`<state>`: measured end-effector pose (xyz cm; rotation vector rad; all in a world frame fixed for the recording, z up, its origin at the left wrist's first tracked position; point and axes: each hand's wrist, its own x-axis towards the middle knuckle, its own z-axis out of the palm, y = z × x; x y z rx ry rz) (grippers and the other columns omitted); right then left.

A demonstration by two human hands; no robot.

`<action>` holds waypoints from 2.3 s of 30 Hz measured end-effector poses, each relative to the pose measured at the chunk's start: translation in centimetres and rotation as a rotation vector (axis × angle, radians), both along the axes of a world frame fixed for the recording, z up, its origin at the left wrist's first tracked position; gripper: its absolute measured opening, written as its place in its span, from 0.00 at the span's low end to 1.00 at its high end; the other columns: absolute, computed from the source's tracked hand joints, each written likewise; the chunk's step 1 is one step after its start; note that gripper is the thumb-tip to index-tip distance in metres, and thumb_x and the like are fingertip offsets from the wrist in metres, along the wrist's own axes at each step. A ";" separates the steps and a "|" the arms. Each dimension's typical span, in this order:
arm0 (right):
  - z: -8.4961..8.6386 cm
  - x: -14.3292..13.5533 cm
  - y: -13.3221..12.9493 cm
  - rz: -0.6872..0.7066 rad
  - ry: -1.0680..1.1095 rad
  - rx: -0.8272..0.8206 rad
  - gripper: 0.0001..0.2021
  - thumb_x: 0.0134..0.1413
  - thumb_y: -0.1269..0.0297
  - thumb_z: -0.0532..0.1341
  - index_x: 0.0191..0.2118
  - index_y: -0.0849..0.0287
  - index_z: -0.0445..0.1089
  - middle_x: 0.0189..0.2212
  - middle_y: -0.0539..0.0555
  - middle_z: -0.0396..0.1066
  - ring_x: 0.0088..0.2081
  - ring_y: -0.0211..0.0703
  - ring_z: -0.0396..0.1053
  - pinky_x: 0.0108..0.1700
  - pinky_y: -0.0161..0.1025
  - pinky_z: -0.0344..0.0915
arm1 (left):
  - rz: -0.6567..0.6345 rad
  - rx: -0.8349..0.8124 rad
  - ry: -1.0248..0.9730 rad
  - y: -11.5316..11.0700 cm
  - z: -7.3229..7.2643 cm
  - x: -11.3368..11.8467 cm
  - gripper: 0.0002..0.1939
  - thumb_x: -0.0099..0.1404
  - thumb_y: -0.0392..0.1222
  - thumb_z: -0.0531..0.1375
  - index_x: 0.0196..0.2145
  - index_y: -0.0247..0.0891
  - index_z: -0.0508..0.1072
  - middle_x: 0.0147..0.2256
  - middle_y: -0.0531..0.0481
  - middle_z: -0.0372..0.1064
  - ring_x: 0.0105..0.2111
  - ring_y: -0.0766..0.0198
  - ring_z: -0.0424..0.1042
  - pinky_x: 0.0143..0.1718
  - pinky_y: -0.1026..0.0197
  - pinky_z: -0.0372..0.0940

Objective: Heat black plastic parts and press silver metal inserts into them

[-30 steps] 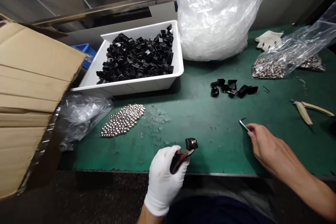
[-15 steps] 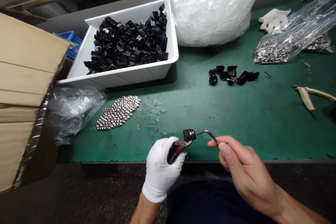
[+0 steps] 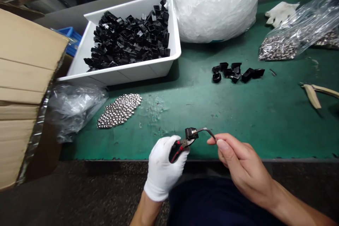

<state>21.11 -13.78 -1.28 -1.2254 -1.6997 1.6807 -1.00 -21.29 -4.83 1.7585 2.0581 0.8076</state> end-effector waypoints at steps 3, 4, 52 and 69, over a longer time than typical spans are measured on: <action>-0.1 -0.2 0.2 0.003 0.046 -0.057 0.14 0.74 0.54 0.50 0.51 0.55 0.67 0.22 0.45 0.51 0.24 0.34 0.51 0.27 0.35 0.51 | -0.001 -0.003 0.002 0.1 0.1 0.1 0.15 0.64 0.43 0.64 0.48 0.41 0.70 0.41 0.46 0.73 0.41 0.58 0.73 0.45 0.57 0.68; -0.1 -0.2 0.2 0.000 0.066 -0.076 0.14 0.74 0.54 0.50 0.51 0.55 0.67 0.22 0.45 0.51 0.24 0.34 0.51 0.27 0.35 0.52 | -0.001 -0.006 0.001 0.1 0.2 0.1 0.14 0.65 0.43 0.63 0.48 0.41 0.71 0.41 0.46 0.73 0.41 0.58 0.73 0.44 0.57 0.68; -0.2 -2.6 -2.5 -0.243 0.227 -0.194 0.16 0.74 0.53 0.48 0.49 0.58 0.67 0.21 0.44 0.50 0.22 0.33 0.50 0.24 0.35 0.48 | 0.248 -0.382 -0.456 -0.6 2.3 6.3 0.16 0.70 0.53 0.56 0.31 0.38 0.68 0.26 0.56 0.65 0.26 0.69 0.59 0.28 0.67 0.57; -0.6 -3.1 -2.8 -0.288 0.278 -0.166 0.15 0.75 0.55 0.49 0.49 0.57 0.68 0.21 0.44 0.51 0.22 0.32 0.51 0.25 0.34 0.50 | 0.270 -0.337 -0.537 -0.3 2.4 7.0 0.13 0.71 0.51 0.56 0.37 0.39 0.72 0.30 0.55 0.72 0.31 0.67 0.68 0.34 0.67 0.63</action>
